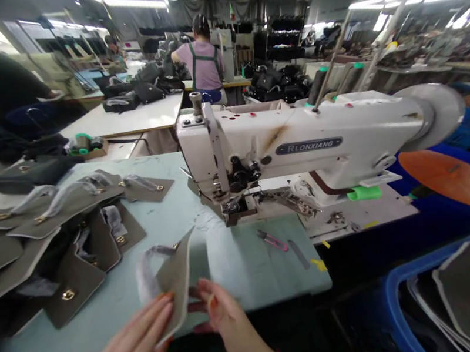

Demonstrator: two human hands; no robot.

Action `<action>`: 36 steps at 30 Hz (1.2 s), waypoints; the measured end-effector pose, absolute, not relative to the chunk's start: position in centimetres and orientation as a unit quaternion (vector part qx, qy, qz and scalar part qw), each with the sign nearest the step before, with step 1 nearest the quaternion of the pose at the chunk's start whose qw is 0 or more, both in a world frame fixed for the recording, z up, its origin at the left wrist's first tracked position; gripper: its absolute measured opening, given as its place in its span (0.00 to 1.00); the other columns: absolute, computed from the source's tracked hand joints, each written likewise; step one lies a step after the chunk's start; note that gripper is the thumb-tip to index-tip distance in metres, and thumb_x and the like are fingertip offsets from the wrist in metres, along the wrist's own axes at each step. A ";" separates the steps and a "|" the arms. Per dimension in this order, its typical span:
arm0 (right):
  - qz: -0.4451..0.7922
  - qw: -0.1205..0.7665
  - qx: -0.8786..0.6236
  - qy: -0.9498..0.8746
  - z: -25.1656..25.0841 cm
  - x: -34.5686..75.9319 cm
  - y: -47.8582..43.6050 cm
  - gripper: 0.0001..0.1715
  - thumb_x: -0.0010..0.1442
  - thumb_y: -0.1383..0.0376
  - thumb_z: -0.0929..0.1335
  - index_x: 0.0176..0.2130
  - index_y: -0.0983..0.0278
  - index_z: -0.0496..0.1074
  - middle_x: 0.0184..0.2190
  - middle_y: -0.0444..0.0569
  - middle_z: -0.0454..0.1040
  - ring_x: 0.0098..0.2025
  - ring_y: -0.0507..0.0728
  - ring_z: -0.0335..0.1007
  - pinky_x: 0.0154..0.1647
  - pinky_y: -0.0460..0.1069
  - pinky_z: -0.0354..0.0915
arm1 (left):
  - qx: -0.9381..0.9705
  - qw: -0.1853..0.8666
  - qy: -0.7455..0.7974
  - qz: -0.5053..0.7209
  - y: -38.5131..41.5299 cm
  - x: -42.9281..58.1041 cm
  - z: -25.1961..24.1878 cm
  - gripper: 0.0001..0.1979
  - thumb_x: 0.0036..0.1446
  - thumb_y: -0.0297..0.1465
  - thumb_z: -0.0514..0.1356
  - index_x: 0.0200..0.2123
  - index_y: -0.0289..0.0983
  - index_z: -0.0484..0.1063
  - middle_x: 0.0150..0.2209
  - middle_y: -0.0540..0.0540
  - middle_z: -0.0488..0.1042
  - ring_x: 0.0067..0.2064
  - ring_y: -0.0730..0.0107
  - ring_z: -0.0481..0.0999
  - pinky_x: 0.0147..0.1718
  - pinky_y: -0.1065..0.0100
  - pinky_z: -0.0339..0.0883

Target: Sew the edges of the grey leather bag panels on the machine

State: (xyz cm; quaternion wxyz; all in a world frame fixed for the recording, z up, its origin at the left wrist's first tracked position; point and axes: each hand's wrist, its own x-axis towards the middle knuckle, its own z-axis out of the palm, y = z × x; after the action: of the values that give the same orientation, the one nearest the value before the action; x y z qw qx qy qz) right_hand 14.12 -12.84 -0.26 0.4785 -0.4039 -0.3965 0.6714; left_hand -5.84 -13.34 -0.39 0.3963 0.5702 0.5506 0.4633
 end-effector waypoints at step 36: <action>0.503 0.491 -0.573 -0.421 0.0 17.4 -0.5 0.25 0.65 0.52 0.65 0.24 0.66 0.72 0.18 0.46 0.74 0.18 0.49 0.67 0.19 0.42 0.58 | 0.288 0.718 0.426 0.468 5.0 5.6 0.1 0.13 0.48 0.38 0.69 0.29 0.33 0.76 0.21 0.48 0.75 0.21 0.69 0.72 0.21 0.70 0.68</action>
State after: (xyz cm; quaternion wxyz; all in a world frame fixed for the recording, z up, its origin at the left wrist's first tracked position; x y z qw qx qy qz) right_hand 17.38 -0.47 -0.01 0.4912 -0.5734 -0.4205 0.5031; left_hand 5.60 5.03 0.11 0.7184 0.2881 0.4263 0.4681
